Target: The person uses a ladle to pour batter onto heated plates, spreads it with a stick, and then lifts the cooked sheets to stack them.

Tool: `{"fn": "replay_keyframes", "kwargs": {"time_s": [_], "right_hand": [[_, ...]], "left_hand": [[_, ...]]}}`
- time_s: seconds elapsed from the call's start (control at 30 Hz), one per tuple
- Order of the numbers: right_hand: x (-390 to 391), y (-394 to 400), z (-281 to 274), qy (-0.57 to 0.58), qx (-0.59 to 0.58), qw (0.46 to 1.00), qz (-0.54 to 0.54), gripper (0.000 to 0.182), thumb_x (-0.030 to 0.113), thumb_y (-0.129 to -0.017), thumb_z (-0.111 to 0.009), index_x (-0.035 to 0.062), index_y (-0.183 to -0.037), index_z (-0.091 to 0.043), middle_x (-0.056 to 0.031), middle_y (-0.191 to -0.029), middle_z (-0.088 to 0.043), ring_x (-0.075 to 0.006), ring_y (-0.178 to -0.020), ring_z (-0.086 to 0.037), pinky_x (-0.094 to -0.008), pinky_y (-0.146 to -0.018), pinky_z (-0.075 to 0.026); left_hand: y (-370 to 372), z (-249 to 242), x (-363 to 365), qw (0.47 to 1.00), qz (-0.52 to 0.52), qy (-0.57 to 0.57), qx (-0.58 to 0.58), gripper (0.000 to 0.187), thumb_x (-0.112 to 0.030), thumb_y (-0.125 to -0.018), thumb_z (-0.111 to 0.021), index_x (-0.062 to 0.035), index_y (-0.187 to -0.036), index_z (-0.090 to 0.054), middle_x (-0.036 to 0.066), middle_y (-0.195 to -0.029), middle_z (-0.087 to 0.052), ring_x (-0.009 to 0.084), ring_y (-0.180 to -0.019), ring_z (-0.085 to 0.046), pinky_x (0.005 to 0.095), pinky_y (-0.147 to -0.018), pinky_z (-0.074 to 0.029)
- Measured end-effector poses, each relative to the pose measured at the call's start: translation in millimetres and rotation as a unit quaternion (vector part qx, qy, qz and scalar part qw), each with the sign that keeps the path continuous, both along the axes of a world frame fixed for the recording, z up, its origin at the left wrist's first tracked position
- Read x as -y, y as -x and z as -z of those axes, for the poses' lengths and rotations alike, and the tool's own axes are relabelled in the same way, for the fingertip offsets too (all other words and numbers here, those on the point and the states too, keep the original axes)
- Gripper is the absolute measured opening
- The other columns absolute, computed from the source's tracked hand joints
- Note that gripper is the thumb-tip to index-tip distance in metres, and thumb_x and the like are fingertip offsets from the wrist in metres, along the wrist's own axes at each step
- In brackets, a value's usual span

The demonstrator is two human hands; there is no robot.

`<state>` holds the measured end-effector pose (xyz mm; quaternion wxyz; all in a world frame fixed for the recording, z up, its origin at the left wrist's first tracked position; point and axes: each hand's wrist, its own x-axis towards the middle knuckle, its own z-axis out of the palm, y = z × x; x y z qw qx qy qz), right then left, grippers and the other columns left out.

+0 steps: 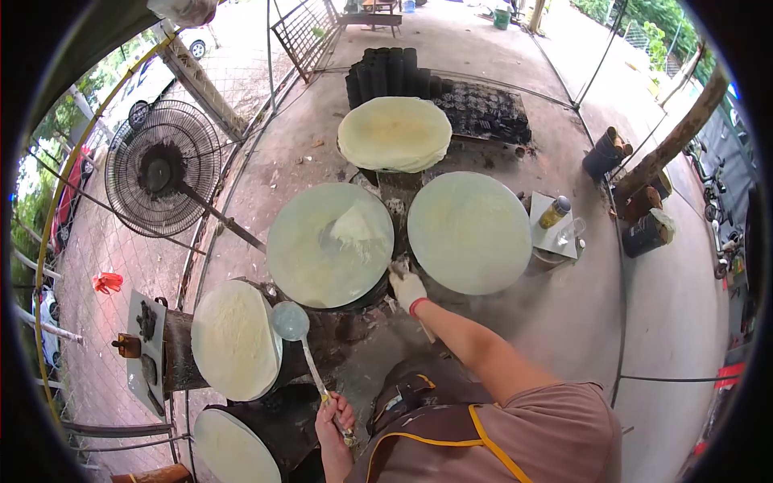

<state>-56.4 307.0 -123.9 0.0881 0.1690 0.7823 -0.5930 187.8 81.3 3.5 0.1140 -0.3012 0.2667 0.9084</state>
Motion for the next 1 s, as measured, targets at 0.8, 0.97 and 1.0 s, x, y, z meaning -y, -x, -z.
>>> {"fn": "replay_keyframes", "kwargs": {"time_s": [0.8,0.97,1.0], "right_hand": [[-23.8,110.8,24.5,-0.049,-0.004,0.963,-0.264,0.039,0.034,-0.086,-0.052,0.0023,-0.108,-0.061,-0.0236,-0.095,-0.063,-0.0330,-0.092,-0.061,-0.0364,-0.080,-0.047],[-38.5,88.1,37.8,0.067,0.108,0.945,-0.300,0.032,0.030,-0.088,-0.054,0.0062,-0.109,-0.061,-0.0129,-0.078,-0.060,-0.0216,-0.066,-0.055,-0.0311,-0.058,-0.043],[-53.2,71.1,40.1,0.112,0.125,0.946,-0.279,0.031,0.029,-0.088,-0.054,0.0072,-0.109,-0.061,-0.0102,-0.074,-0.060,-0.0190,-0.060,-0.054,-0.0297,-0.053,-0.042]], "left_hand": [[25.0,29.4,-57.3,0.997,0.007,0.013,0.071,0.017,-0.016,-0.088,-0.052,-0.0099,-0.078,-0.041,0.002,-0.059,-0.038,0.0098,-0.042,-0.036,0.0220,-0.033,-0.027],[84.1,25.1,-53.4,0.958,0.076,0.246,0.124,0.013,-0.011,-0.088,-0.049,-0.0073,-0.079,-0.040,0.002,-0.056,-0.038,0.0116,-0.037,-0.037,0.0251,-0.031,-0.029],[95.7,28.6,-54.8,0.950,0.075,0.283,0.105,0.012,-0.010,-0.087,-0.049,-0.0066,-0.080,-0.040,0.003,-0.056,-0.038,0.0121,-0.037,-0.038,0.0260,-0.031,-0.030]]}}
